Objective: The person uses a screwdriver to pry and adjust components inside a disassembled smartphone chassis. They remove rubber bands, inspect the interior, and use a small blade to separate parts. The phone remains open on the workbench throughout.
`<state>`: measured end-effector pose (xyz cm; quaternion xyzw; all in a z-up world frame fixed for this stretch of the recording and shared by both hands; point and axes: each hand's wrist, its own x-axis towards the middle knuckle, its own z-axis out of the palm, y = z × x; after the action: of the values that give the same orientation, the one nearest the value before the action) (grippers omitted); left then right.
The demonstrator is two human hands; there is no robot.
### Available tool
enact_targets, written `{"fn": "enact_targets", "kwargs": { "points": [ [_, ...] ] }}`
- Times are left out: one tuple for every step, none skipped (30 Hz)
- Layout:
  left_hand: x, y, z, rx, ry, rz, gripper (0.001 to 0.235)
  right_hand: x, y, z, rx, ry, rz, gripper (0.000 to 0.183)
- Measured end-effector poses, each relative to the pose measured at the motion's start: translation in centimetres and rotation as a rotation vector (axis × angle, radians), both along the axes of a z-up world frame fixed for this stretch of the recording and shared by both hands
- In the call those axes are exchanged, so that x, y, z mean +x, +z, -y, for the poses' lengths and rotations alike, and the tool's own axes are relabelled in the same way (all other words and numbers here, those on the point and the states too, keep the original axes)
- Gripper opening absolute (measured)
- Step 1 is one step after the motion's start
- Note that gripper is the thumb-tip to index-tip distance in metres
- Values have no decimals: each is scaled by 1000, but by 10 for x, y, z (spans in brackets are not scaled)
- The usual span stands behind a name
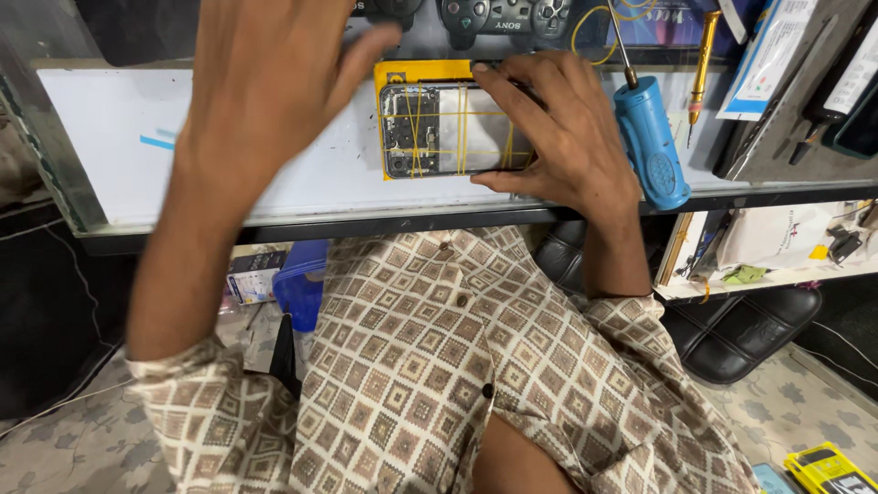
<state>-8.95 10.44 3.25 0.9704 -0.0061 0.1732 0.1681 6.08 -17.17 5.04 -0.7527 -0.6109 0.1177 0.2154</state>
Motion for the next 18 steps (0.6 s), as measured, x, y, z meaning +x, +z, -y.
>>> {"fn": "enact_targets", "kwargs": {
  "points": [
    [-12,10,5,-99,18,9,36,-1,-3,1,10,-7,-13,92],
    [-23,19,11,-142,70,15,44,-1,-6,2,43,-22,-7,89],
    [-33,27,19,-184,122,22,52,0,-8,3,75,-37,-2,87],
    [-42,32,29,-234,216,79,57,0,-9,4,110,-51,4,85],
    [-49,37,41,-285,310,137,62,1,-10,5,145,-74,25,86],
    [-50,36,54,-423,385,217,68,1,-11,6,180,-100,47,87],
    [-51,34,66,-563,451,314,73,0,-11,6,215,-126,69,89],
    [-48,28,83,-793,498,431,80,-2,-11,8,229,-168,66,89],
    [-48,23,95,-988,478,467,82,-5,-11,8,243,-210,64,89],
    [-47,17,108,-1181,463,515,85,-8,-11,8,258,-251,62,89],
    [-46,9,117,-1262,388,472,78,-11,-10,8,281,-273,38,90],
    [-45,3,126,-1340,322,424,72,-14,-10,6,304,-291,12,90],
    [-42,-4,131,-1398,313,316,68,-18,-10,5,326,-310,-14,91],
    [-40,-10,135,-1446,310,205,65,-22,-10,2,335,-339,-40,93],
    [-38,-14,138,-1543,353,37,68,-27,-10,-1,344,-367,-65,95],
    [-35,-18,140,-1628,299,68,48,-31,-9,-3,353,-398,-89,97],
    [-33,-20,141,-1713,244,101,28,-35,-7,-6,322,-413,-104,95],
    [-31,-21,141,-1799,184,133,10,-39,-5,-7,291,-430,-117,93]
  ]
}}
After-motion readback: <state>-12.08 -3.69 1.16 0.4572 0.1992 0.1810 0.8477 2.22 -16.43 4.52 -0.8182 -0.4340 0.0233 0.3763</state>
